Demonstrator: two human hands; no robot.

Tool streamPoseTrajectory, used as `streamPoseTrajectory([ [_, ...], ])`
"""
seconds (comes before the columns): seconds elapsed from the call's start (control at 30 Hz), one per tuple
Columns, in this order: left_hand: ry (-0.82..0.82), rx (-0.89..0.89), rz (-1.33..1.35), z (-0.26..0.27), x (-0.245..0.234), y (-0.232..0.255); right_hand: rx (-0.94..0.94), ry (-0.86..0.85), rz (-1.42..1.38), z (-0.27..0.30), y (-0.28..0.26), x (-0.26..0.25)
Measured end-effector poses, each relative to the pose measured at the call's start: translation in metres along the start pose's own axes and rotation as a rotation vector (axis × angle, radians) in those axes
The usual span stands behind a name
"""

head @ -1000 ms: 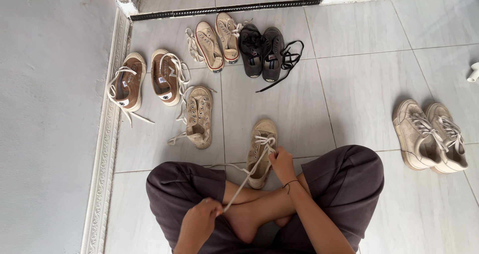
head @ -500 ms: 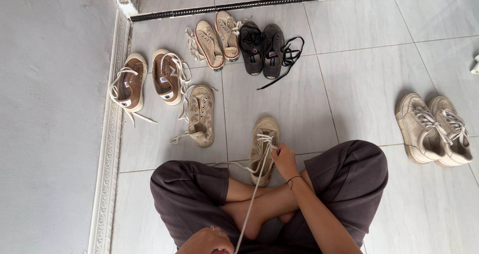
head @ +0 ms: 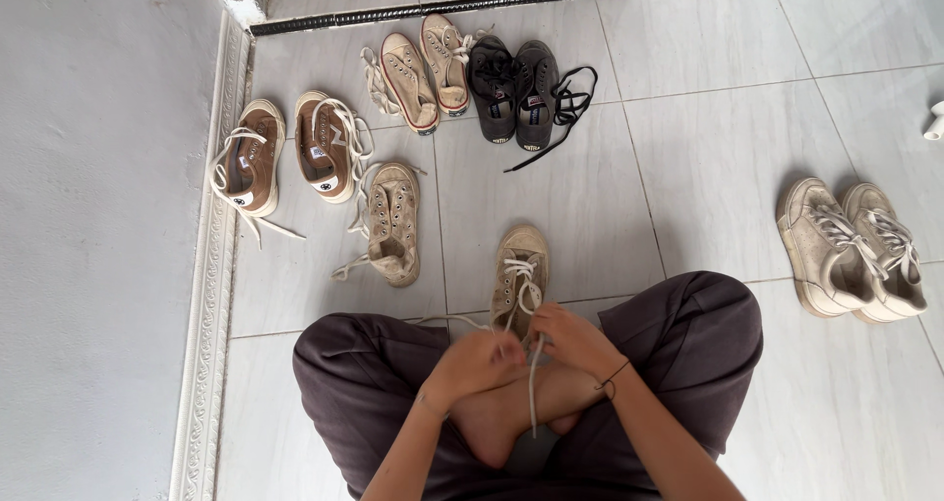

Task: The person sits on the floor and unlaces a pair of beige canvas shoes, then relaces them. They repeat the process on a second pair of beige shoes, threading the laces through the eyelets and tying them.

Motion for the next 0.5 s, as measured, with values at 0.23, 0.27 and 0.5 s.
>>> streamPoseTrajectory([
  [0.23, 0.549, -0.135, -0.613, -0.089, 0.023, -0.059, -0.104, -0.160, -0.061, -0.010, 0.007, -0.009],
  [0.27, 0.556, -0.128, -0.596, -0.090, 0.025, -0.064, -0.079, -0.127, -0.024, -0.021, 0.005, -0.003],
  [0.5, 0.727, -0.014, -0.300, -0.069, 0.022, -0.085, -0.042, 0.013, 0.146, -0.065, 0.011, 0.023],
])
Point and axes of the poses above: each hand's wrist, its own z-axis away from the middle knuckle, its own x-axis out of the palm, y = z × x, the point moved 2 cm from there along -z, towards the middle knuckle, and after that the axes turned 9 degrees about -y, right-handed, at the moved point
